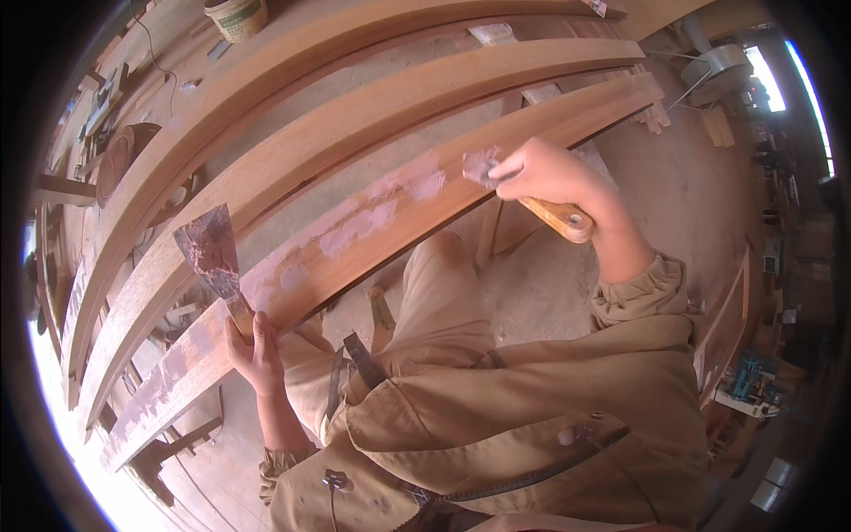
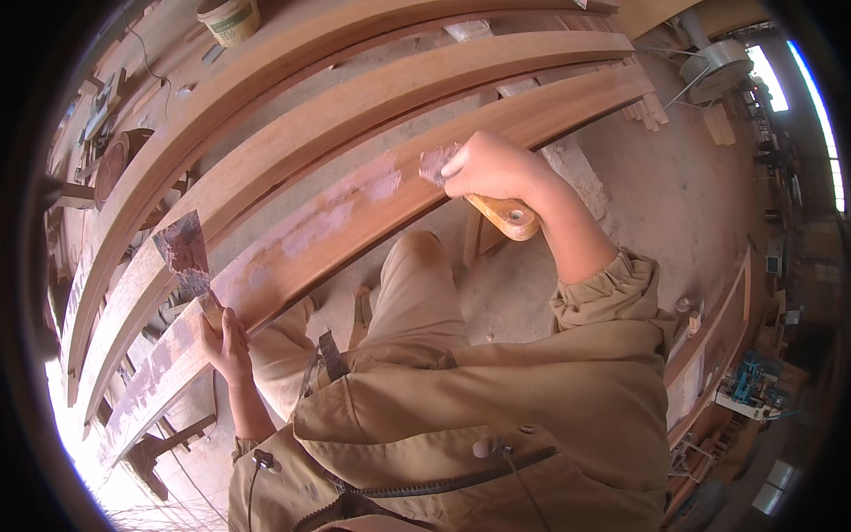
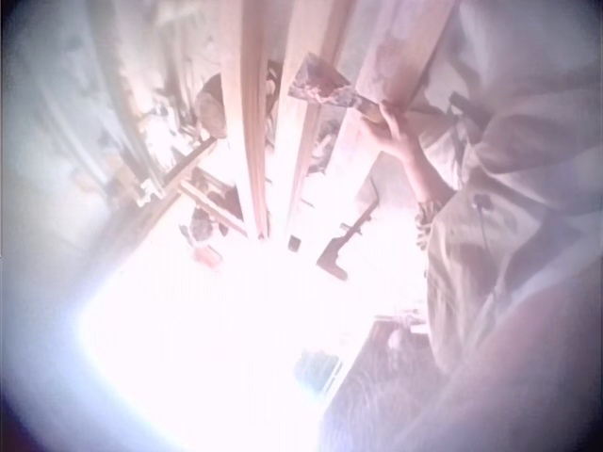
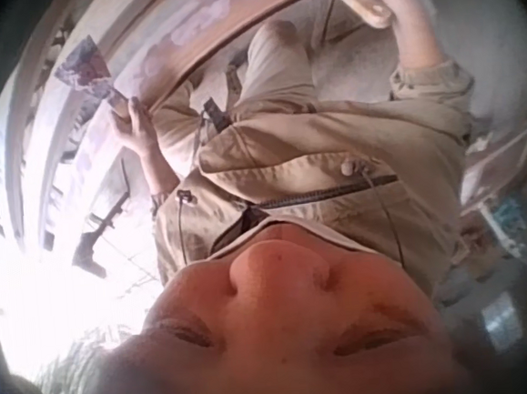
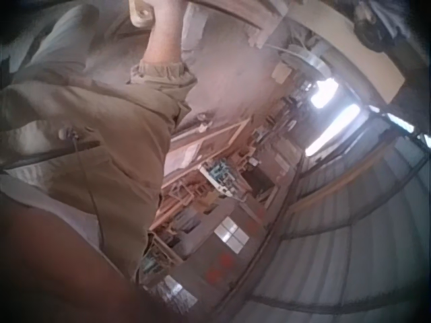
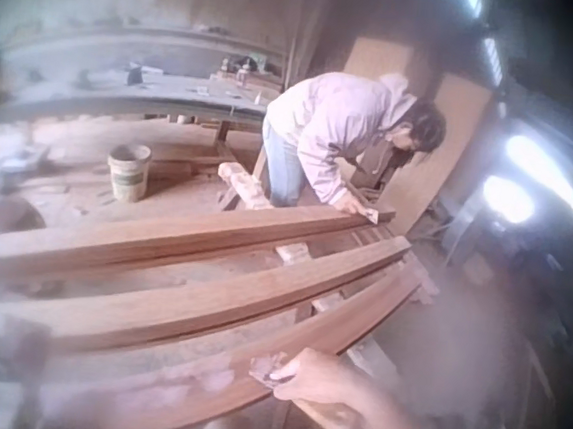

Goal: The person applies a pinkish filler to a curved wooden plank using a putty knife and a scraper. They spread the filler along the surface and smooth it with the tools while working in a workshop.

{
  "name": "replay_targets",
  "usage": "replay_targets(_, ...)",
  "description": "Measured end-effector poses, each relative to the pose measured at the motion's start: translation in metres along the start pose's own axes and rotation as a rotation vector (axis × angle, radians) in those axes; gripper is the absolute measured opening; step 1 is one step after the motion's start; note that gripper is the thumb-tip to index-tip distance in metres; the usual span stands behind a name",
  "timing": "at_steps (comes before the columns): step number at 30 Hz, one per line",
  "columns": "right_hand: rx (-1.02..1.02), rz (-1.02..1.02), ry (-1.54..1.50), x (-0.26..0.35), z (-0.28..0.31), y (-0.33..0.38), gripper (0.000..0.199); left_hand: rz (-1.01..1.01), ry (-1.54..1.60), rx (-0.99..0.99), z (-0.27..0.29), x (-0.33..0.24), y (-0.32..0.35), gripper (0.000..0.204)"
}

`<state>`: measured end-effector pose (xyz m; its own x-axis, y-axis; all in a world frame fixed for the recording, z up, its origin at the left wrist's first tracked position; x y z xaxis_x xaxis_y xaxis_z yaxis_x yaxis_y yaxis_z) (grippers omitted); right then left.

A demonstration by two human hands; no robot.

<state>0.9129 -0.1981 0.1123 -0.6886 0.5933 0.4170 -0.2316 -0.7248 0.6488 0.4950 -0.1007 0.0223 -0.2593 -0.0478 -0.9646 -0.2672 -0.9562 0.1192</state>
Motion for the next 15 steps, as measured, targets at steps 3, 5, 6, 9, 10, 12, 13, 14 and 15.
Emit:
replay_targets(3, -0.143, 0.106, -0.161, -0.003, 0.011, -0.002, 0.045, -0.009, -0.016, 0.005, 0.0, -0.001, 0.0, 0.019)
replay_targets(5, -0.146, 0.068, -0.19, -0.001, 0.009, -0.009, 0.046, -0.011, -0.004, 0.005, -0.001, 0.0, -0.001, 0.02)
replay_targets(6, -0.145, 0.069, -0.175, -0.003, 0.001, -0.016, 0.046, -0.01, 0.01, 0.001, 0.0, 0.002, 0.0, 0.02)
replay_targets(9, -0.23, 0.043, -0.146, -0.003, -0.025, -0.02, 0.047, 0.009, -0.011, -0.017, 0.0, 0.0, 0.0, 0.019)
replay_targets(10, -0.242, 0.019, -0.14, 0.001, -0.033, -0.013, 0.047, 0.022, -0.03, -0.026, 0.001, -0.001, 0.003, 0.019)
replay_targets(12, -0.26, -0.05, -0.113, 0.002, -0.043, -0.005, 0.045, 0.029, 0.005, -0.029, -0.001, 0.002, 0.002, 0.018)
replay_targets(13, -0.222, -0.02, -0.108, 0.005, -0.04, -0.004, 0.044, 0.031, 0.016, -0.036, 0.001, 0.003, 0.002, 0.018)
replay_targets(14, -0.183, 0.011, -0.102, 0.008, -0.032, -0.002, 0.043, 0.024, 0.017, -0.027, 0.001, 0.003, 0.002, 0.018)
replay_targets(15, -0.145, 0.041, -0.096, 0.008, -0.026, -0.002, 0.043, 0.016, 0.018, -0.018, 0.001, 0.003, 0.002, 0.018)
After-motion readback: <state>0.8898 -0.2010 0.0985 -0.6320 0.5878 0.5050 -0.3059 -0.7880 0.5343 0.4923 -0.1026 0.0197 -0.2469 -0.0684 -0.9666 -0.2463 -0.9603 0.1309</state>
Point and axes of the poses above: each hand's wrist, its own y-axis away from the middle knuckle, its own z-axis out of the back of the hand, x = y × z, the point moved 4 cm from there along -y, towards the middle knuckle, and after that the axes turned 7 degrees about x, right-handed, at the moved point
